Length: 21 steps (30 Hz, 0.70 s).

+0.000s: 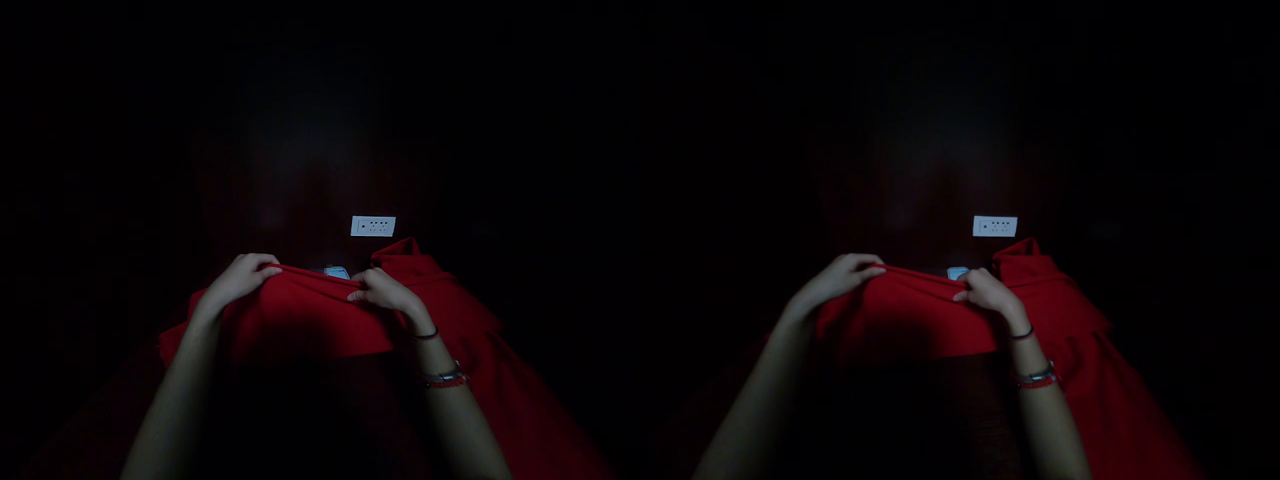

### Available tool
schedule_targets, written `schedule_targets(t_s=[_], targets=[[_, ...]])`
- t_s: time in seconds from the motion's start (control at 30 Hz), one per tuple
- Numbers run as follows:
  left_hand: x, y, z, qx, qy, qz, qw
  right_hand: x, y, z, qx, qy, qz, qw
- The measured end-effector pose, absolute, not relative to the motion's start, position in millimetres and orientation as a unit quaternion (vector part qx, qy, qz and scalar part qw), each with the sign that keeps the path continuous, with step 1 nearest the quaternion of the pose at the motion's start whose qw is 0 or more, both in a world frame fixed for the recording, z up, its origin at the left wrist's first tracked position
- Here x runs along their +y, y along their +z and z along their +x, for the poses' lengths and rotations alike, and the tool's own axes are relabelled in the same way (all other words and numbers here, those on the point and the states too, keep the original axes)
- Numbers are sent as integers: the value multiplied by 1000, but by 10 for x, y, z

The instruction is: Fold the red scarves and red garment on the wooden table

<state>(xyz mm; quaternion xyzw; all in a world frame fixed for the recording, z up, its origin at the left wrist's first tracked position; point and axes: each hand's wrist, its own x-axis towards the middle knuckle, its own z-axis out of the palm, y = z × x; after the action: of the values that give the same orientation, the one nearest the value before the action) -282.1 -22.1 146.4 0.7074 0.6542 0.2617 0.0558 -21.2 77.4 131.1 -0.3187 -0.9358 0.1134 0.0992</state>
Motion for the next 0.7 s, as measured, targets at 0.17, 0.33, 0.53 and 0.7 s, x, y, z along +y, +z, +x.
schedule_targets(t_s=[0.17,0.33,0.53,0.7], targets=[[-335,1426,-3273,803,224,551,44,850,1348,-76,-932,49,-343,104],[-277,1421,-3239,793,224,567,30,924,1615,46,-929,-29,-364,61],[-54,1380,-2715,682,300,663,-72,1104,2086,537,-884,-163,-423,115],[28,1248,-2157,599,362,709,-85,1317,2148,1251,-808,-258,-523,87]])
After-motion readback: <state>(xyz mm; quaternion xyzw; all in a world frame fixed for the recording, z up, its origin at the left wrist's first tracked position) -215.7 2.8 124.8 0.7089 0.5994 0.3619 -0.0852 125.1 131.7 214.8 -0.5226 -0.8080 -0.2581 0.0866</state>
